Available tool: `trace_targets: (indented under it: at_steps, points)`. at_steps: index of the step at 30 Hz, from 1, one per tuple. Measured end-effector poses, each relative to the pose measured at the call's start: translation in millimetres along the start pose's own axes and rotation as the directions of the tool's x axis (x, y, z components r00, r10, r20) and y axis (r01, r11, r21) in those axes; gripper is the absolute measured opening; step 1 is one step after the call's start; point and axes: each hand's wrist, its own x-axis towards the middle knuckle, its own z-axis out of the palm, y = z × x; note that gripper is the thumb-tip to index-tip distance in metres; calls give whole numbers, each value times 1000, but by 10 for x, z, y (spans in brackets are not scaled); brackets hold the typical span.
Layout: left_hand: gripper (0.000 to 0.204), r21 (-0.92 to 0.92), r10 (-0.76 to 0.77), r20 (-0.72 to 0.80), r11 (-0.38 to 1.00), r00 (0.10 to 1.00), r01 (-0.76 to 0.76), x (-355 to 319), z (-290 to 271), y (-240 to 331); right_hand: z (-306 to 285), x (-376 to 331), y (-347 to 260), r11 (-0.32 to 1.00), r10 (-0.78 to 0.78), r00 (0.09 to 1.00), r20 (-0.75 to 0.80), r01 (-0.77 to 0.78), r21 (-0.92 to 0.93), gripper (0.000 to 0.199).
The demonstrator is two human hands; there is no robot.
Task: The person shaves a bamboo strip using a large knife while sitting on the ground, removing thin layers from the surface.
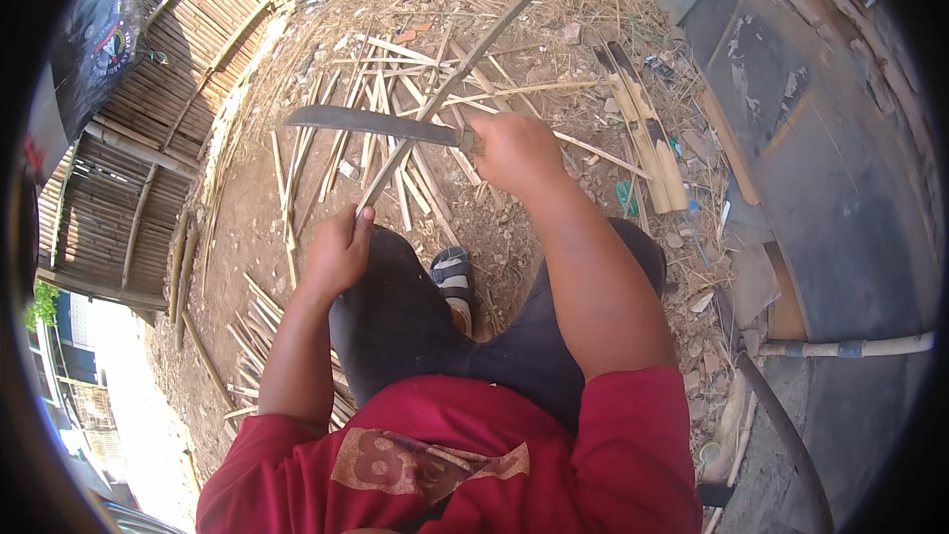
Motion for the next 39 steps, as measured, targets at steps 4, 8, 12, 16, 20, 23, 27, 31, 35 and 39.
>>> trace_targets:
  at_steps: [4, 8, 12, 16, 20, 23, 27, 31, 35, 39]
  points:
    - [39, 37, 17, 9, 999, 1000, -17, 10, -47, -19, -146, 167, 164, 989, 132, 990, 56, -135, 53, 27]
    - [37, 87, -3, 25, 996, 1000, 1, -37, -96, -168, -177, 139, 202, 968, 251, 965, 76, -251, -12, 30]
    - [38, 80, -32, 27, 996, 999, 30, -126, -65, -88, -3, 15, -33, 997, 66, 997, 38, -67, 40, 30]
    - [37, 26, 22, -16, 999, 1000, -21, -215, -99, -135, -139, 172, -34, 991, 122, 992, 14, -122, 52, 31]
    - [36, 67, -9, 46, 998, 999, 6, -193, -225, -231, -161, 113, 181, 981, 182, 983, 28, -184, 58, 37]
    - [36, -11, -30, 51, 999, 998, 31, -273, -231, -217, -68, 31, 73, 987, 151, 989, -14, -150, 53, 33]
    - [36, -91, -60, 66, 994, 996, 66, -351, -257, -198, -90, 39, -25, 997, -60, 998, -8, 59, -53, 27]
    - [34, -30, -53, 88, 998, 995, 55, -427, -331, -265, -228, 84, 162, 993, 93, 995, 28, -94, 72, 21]
    - [34, -35, -78, 108, 996, 991, 82, -420, -366, -267, -156, 21, 43, 999, -48, 990, -133, 45, -22, 20]
    - [35, -36, -67, 94, 997, 993, 70, -480, -306, -327, -10, -25, -189, 949, -305, 952, -28, 302, -88, 24]
